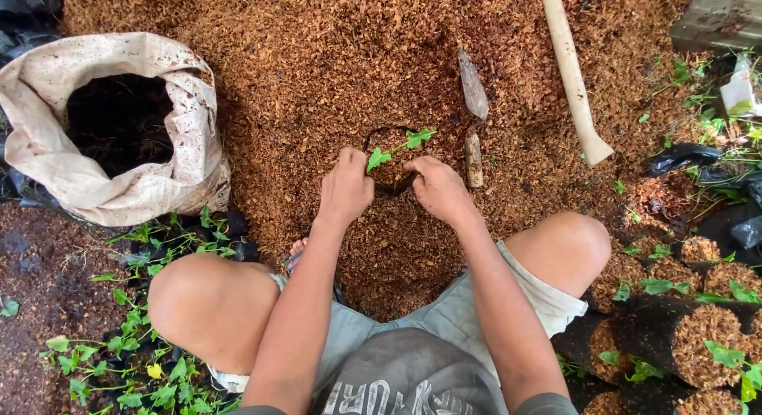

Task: The person sits on a pile of wood chips and plants small green seedlings into black plastic bags filled with soil. They use their hands to open the bags, place the seedlings inside, and cover the roots with soil from the surrounding pile.

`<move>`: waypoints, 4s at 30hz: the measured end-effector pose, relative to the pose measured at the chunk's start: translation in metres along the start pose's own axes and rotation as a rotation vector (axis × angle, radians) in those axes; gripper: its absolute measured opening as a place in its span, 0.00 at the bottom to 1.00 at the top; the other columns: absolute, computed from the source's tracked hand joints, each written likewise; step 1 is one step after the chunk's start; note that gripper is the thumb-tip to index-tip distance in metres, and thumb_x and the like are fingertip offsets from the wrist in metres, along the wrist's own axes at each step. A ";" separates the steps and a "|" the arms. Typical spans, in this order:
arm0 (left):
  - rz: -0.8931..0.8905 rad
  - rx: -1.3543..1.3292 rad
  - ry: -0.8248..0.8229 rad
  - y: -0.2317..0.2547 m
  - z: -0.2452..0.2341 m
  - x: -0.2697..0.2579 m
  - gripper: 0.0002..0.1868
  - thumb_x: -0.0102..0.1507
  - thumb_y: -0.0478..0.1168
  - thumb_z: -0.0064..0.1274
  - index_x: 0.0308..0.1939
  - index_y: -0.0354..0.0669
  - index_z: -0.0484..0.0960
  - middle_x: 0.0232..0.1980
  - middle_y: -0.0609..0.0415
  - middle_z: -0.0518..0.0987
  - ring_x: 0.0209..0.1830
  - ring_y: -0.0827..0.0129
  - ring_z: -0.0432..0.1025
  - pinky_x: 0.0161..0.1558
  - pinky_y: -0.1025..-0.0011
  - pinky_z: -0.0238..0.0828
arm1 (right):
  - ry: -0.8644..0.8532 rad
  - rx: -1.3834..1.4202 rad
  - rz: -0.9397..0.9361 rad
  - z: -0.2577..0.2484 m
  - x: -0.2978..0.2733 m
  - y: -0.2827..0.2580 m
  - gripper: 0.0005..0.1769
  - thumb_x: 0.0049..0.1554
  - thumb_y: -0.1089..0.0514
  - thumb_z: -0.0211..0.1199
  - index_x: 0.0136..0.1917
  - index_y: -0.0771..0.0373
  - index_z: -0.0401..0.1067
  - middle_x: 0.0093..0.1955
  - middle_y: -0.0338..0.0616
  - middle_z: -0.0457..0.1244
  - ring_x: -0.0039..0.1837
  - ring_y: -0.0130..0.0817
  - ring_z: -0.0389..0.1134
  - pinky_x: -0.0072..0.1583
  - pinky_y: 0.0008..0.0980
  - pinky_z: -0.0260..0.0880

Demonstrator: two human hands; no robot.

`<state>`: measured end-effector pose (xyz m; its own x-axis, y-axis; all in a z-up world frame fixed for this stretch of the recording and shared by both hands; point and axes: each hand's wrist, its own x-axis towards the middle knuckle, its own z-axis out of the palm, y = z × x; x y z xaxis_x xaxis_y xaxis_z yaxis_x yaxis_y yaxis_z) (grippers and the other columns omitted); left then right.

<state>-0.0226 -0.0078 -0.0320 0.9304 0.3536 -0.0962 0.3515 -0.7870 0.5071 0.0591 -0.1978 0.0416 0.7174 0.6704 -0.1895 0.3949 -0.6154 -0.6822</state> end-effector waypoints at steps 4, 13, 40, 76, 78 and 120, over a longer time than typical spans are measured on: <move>0.359 0.269 0.016 -0.010 0.022 -0.012 0.11 0.64 0.40 0.51 0.51 0.49 0.77 0.54 0.56 0.73 0.30 0.77 0.73 0.28 0.81 0.67 | -0.120 -0.142 -0.009 0.030 0.021 0.036 0.21 0.58 0.68 0.51 0.63 0.67 0.75 0.63 0.57 0.68 0.63 0.58 0.69 0.62 0.55 0.70; 0.466 0.360 0.367 -0.020 0.066 -0.013 0.04 0.62 0.40 0.50 0.38 0.58 0.79 0.48 0.64 0.82 0.18 0.80 0.75 0.26 0.80 0.74 | -0.283 -0.287 -0.003 0.014 0.028 0.005 0.19 0.59 0.69 0.52 0.59 0.62 0.78 0.51 0.53 0.72 0.50 0.51 0.75 0.54 0.48 0.75; 0.351 0.383 0.040 0.012 0.053 -0.012 0.17 0.60 0.42 0.54 0.54 0.53 0.74 0.50 0.52 0.82 0.18 0.72 0.76 0.26 0.70 0.75 | 0.146 0.189 0.212 -0.002 0.051 0.040 0.12 0.63 0.63 0.54 0.54 0.64 0.78 0.48 0.56 0.70 0.40 0.42 0.73 0.41 0.39 0.74; 0.472 0.449 0.227 0.012 0.016 -0.021 0.16 0.57 0.39 0.64 0.47 0.45 0.79 0.53 0.47 0.75 0.39 0.62 0.80 0.32 0.66 0.81 | 0.246 0.023 0.042 0.018 0.007 0.022 0.11 0.59 0.61 0.59 0.53 0.65 0.78 0.50 0.64 0.69 0.55 0.63 0.70 0.51 0.59 0.71; 0.489 0.473 0.269 0.007 0.029 -0.020 0.14 0.57 0.37 0.62 0.46 0.46 0.80 0.52 0.49 0.76 0.38 0.64 0.80 0.31 0.67 0.80 | 0.236 0.003 -0.069 0.011 0.001 0.014 0.13 0.57 0.65 0.57 0.54 0.66 0.77 0.52 0.63 0.68 0.56 0.64 0.70 0.55 0.59 0.70; 0.159 0.193 0.058 0.019 -0.014 0.016 0.26 0.59 0.34 0.60 0.62 0.42 0.78 0.69 0.46 0.73 0.38 0.61 0.81 0.43 0.62 0.79 | 0.145 -0.117 -0.036 0.025 0.051 -0.001 0.14 0.61 0.67 0.56 0.58 0.71 0.76 0.77 0.69 0.50 0.77 0.68 0.51 0.71 0.62 0.61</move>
<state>-0.0028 -0.0101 -0.0120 0.9701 0.2417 0.0237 0.2197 -0.9148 0.3389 0.0806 -0.1527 0.0155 0.7737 0.6310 -0.0568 0.4797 -0.6420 -0.5982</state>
